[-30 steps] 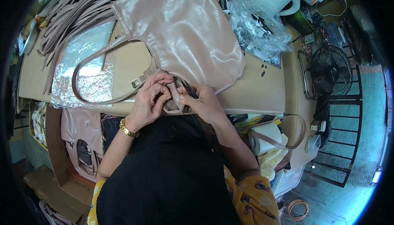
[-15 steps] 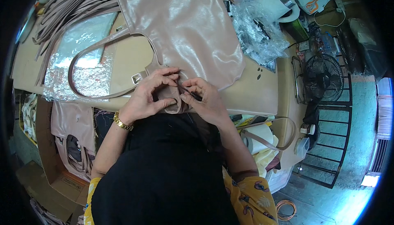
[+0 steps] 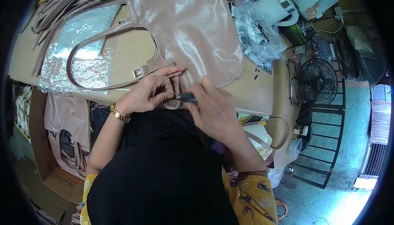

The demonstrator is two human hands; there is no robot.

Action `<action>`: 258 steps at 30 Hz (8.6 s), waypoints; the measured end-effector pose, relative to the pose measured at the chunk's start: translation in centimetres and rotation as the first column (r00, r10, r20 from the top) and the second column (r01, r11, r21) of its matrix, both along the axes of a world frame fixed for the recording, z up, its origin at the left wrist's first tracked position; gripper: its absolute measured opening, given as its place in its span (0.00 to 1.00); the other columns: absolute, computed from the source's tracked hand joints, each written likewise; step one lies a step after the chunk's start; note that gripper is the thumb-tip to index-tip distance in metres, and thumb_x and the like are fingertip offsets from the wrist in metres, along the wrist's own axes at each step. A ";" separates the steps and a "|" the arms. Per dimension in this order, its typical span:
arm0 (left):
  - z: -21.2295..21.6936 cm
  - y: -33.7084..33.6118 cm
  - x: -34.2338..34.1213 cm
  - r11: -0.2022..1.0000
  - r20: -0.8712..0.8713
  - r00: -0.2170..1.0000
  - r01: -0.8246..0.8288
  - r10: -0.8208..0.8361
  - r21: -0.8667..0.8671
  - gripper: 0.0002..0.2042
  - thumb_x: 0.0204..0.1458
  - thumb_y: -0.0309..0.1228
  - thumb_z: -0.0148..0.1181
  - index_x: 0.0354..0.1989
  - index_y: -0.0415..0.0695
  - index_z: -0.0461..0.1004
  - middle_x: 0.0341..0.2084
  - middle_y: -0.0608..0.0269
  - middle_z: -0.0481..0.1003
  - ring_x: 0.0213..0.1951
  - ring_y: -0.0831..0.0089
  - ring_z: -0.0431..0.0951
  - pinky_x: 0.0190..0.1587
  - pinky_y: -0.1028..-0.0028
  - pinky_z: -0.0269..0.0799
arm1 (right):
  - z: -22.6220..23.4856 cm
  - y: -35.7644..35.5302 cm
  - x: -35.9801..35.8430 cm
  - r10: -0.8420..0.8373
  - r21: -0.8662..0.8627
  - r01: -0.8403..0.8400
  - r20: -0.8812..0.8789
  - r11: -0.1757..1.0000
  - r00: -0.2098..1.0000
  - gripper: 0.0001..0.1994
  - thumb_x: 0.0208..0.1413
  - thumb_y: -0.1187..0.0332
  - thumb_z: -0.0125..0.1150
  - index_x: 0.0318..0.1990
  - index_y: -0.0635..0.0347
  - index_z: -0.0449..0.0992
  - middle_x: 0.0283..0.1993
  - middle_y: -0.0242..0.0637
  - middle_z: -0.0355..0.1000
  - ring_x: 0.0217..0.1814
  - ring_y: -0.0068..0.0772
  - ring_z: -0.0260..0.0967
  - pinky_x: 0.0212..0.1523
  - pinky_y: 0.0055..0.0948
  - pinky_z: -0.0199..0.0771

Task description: The person assembles a beige handbag by attaching straps and buckles, then uses a small tool to trim excess material from the strap attachments. They also wipe the bag's surface with a cloth and inspect the interior.

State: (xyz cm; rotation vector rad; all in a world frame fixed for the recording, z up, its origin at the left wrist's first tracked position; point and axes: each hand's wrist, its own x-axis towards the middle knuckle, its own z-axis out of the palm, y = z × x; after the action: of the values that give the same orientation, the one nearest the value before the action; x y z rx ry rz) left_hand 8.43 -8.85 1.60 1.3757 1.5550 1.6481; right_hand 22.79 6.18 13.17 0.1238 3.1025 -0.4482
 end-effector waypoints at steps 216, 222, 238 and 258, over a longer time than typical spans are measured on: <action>-0.4 -3.7 3.8 0.753 -0.451 0.720 -0.642 0.528 -0.143 0.35 0.36 0.53 0.70 0.54 0.46 0.78 0.54 0.57 0.71 0.58 0.55 0.67 0.61 0.53 0.52 | -6.8 -0.6 -3.2 -0.165 -0.552 0.026 -0.204 0.834 0.965 0.11 0.53 0.66 0.66 0.42 0.59 0.77 0.37 0.35 0.76 0.36 0.29 0.75 0.35 0.32 0.71; -0.2 -3.8 3.9 0.746 -0.433 0.734 -0.640 0.523 -0.184 0.35 0.36 0.52 0.72 0.56 0.50 0.77 0.54 0.57 0.73 0.57 0.55 0.68 0.63 0.55 0.49 | -6.9 -0.2 -1.9 -0.060 -0.246 0.005 -0.215 0.969 0.975 0.14 0.48 0.67 0.68 0.44 0.54 0.78 0.35 0.35 0.74 0.36 0.42 0.73 0.38 0.38 0.70; 0.0 -3.8 3.9 0.744 -0.421 0.742 -0.637 0.522 -0.201 0.35 0.36 0.50 0.73 0.56 0.49 0.77 0.55 0.55 0.72 0.58 0.55 0.68 0.64 0.56 0.50 | -7.0 -0.8 -2.1 -0.052 -0.188 0.011 -0.219 0.982 0.974 0.14 0.48 0.66 0.68 0.44 0.52 0.78 0.34 0.32 0.74 0.36 0.39 0.73 0.41 0.36 0.68; -0.1 -3.8 3.9 0.751 -0.446 0.733 -0.635 0.514 -0.179 0.35 0.35 0.52 0.71 0.54 0.46 0.78 0.54 0.57 0.72 0.57 0.56 0.67 0.61 0.54 0.52 | -9.6 0.4 -3.5 -0.030 -0.528 -0.132 -0.287 0.839 0.957 0.12 0.46 0.70 0.71 0.40 0.55 0.78 0.28 0.31 0.73 0.28 0.30 0.70 0.32 0.29 0.61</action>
State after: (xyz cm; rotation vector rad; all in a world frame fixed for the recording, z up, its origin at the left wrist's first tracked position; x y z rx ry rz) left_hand 12.34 -12.61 1.53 1.1163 2.5712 1.3820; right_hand 19.26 6.56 3.53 -0.0347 3.0722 -1.4370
